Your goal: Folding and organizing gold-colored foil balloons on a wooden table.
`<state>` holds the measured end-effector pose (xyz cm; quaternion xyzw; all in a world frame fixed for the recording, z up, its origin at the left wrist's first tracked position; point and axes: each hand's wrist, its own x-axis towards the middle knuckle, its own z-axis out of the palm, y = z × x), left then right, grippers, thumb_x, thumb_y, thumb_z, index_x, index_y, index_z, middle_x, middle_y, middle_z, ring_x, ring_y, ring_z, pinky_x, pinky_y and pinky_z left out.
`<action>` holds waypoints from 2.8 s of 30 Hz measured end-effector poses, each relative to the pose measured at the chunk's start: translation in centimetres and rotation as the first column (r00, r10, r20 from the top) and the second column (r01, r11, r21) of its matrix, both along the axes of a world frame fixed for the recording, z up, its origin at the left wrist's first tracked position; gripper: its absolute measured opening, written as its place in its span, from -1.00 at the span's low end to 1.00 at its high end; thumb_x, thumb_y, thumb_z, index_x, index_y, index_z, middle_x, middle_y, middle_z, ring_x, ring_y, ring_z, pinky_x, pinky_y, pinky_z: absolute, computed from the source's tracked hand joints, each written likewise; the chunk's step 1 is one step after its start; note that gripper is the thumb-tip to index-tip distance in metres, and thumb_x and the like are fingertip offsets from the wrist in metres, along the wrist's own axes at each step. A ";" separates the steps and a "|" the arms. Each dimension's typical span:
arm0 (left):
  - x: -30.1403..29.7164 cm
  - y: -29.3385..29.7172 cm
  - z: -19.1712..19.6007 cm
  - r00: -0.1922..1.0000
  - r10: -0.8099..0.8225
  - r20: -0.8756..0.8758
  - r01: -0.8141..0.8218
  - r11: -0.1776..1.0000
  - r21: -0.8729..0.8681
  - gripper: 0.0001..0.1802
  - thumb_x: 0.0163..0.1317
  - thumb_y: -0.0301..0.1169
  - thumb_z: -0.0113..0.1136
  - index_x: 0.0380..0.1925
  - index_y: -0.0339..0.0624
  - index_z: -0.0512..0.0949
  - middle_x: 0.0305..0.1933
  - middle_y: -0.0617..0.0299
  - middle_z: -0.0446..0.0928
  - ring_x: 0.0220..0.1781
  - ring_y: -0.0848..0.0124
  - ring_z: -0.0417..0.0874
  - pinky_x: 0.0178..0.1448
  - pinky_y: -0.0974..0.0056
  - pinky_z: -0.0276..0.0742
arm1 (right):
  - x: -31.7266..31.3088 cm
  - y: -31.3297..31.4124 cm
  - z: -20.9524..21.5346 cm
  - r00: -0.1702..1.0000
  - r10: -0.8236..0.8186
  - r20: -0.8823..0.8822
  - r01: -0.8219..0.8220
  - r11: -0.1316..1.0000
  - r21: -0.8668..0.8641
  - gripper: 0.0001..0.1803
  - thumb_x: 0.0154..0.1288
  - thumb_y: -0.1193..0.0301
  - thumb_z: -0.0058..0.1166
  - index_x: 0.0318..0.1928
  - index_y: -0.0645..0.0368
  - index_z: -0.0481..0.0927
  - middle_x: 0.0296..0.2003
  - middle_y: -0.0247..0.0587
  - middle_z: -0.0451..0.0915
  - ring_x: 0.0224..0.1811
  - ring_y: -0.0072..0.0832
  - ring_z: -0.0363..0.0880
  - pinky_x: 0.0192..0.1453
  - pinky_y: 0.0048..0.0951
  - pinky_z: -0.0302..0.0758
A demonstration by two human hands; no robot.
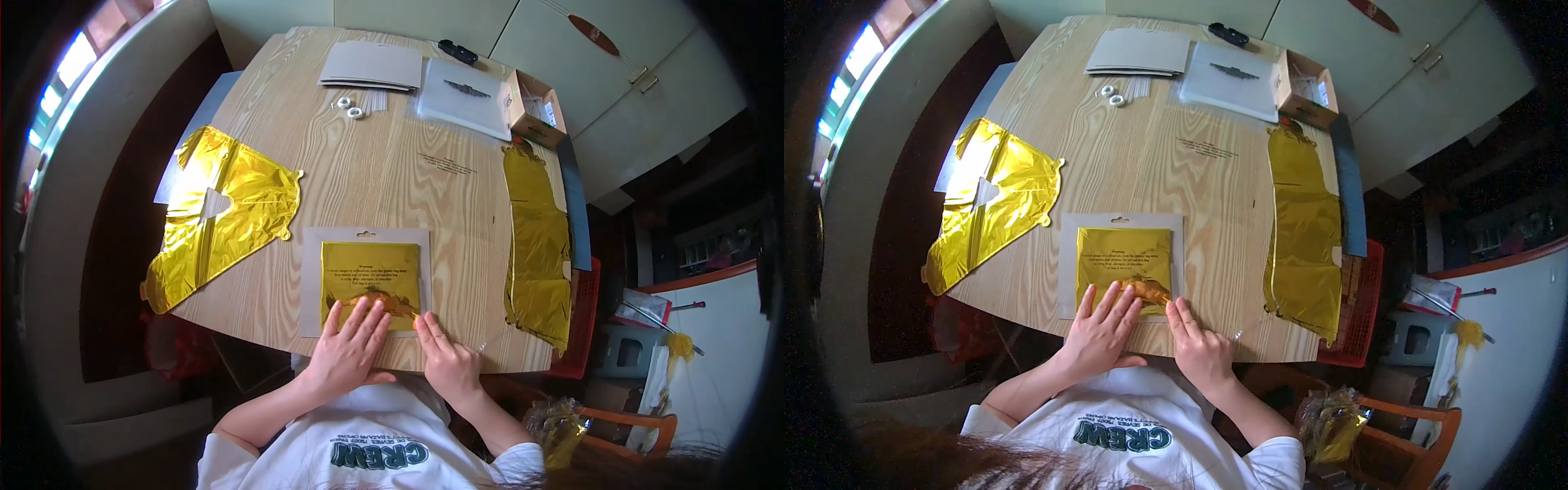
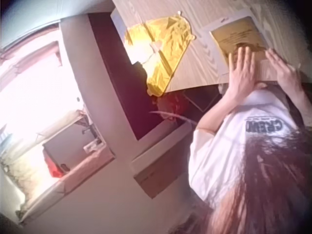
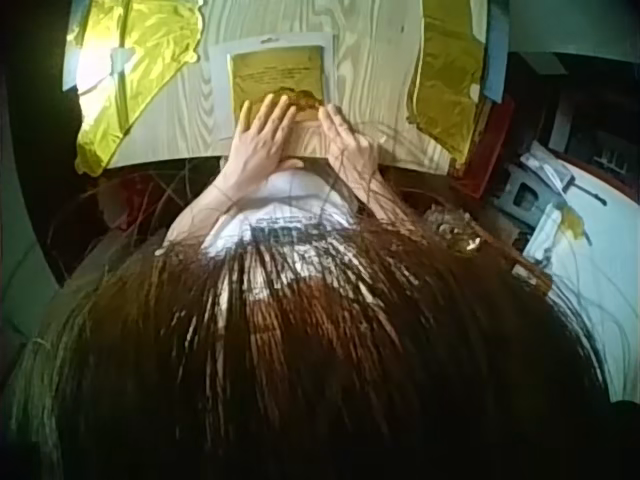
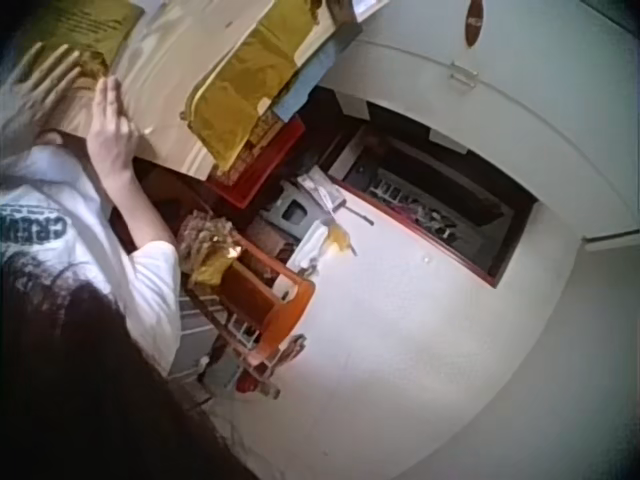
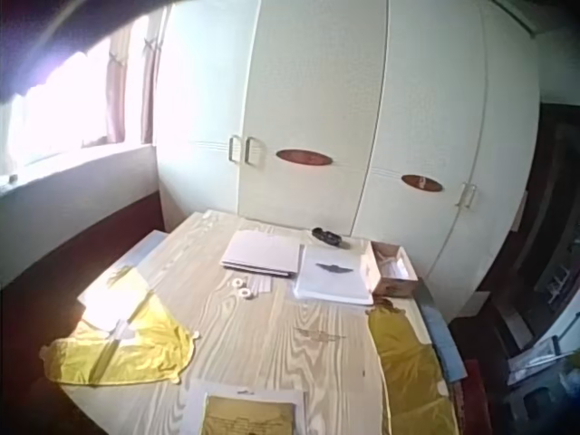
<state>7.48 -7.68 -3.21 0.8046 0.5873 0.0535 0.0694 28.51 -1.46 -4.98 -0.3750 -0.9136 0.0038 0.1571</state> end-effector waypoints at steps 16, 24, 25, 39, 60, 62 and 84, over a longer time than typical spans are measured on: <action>-4.1 -5.3 2.8 0.922 0.096 0.375 -0.159 0.977 0.141 -0.21 0.04 -0.12 0.37 0.22 -0.28 0.33 0.27 -0.05 0.35 0.25 0.07 0.41 0.25 0.06 0.36 | -1.7 -1.8 4.9 0.719 0.325 -0.614 -0.438 0.898 -0.037 -0.55 0.16 0.67 -0.13 0.09 0.27 0.51 -0.15 -0.05 0.66 -0.56 -0.50 0.60 -0.56 -0.55 0.45; -0.9 -6.1 1.9 0.360 0.403 0.842 0.089 0.883 -0.460 -0.54 0.14 -0.33 0.35 0.02 -0.25 0.49 -0.18 0.12 0.62 -0.22 0.40 0.67 -0.12 0.32 0.60 | -6.9 -5.4 2.6 0.094 -0.452 -0.887 -0.827 0.461 -0.322 -0.71 0.25 0.73 -0.41 -0.15 0.29 0.41 -0.40 -0.07 0.46 -0.76 -0.65 0.15 -0.65 -0.61 0.19; -1.2 -6.2 1.4 0.321 0.412 0.853 0.057 0.891 -0.451 -0.60 0.15 -0.36 0.35 -0.03 -0.26 0.52 -0.27 0.16 0.65 -0.28 0.46 0.68 -0.15 0.35 0.61 | -7.5 -5.5 2.4 0.079 -0.466 -0.881 -0.822 0.469 -0.322 -0.71 0.25 0.73 -0.41 -0.17 0.28 0.40 -0.41 -0.08 0.45 -0.77 -0.64 0.13 -0.65 -0.60 0.19; -3.8 -9.8 -3.2 -0.416 0.697 0.584 0.349 0.715 -0.606 -0.63 0.30 -0.44 0.17 0.08 -0.34 0.46 -0.13 0.16 0.62 -0.24 0.53 0.63 -0.25 0.46 0.54 | -12.7 -6.7 -0.8 0.067 -0.215 -0.974 -0.727 0.659 -0.195 -0.68 0.15 0.70 -0.23 -0.07 0.21 0.33 -0.45 -0.13 0.49 -0.56 -0.49 0.41 -0.50 -0.49 0.39; -13.9 -19.1 -13.6 -0.474 0.653 0.591 -0.307 0.507 -0.806 -0.91 0.23 -0.47 0.17 -0.34 -0.23 0.63 -0.50 0.30 0.55 -0.56 0.63 0.40 -0.49 0.51 0.30 | -14.6 -8.5 -0.4 0.429 0.167 -0.888 -0.738 0.631 -0.238 -0.76 0.33 0.44 -0.11 -0.04 0.28 0.35 -0.09 0.03 0.40 -0.05 -0.34 0.37 0.11 -0.37 0.34; -17.0 -21.3 -20.2 -0.378 0.764 0.524 -0.515 0.296 -0.804 -0.85 0.16 -0.45 0.21 -0.33 -0.30 0.63 -0.43 0.12 0.63 -0.51 0.41 0.57 -0.44 0.37 0.45 | -12.8 -8.1 0.5 0.508 0.239 -0.828 -0.638 0.750 -0.175 -0.75 0.25 0.48 0.00 -0.07 0.25 0.39 -0.13 0.05 0.50 -0.12 -0.17 0.48 0.03 -0.25 0.42; -27.7 -28.0 -39.1 0.232 0.953 -0.197 -0.832 0.090 -0.548 -0.60 0.33 -0.21 -0.02 -0.10 -0.35 0.53 -0.05 0.01 0.56 0.03 0.10 0.56 0.09 0.05 0.47 | -1.8 -1.4 -1.1 0.936 0.079 -0.342 -0.039 0.992 0.124 -0.69 0.15 0.39 0.09 -0.08 0.19 0.47 -0.06 -0.11 0.48 0.02 -0.15 0.45 0.15 -0.11 0.32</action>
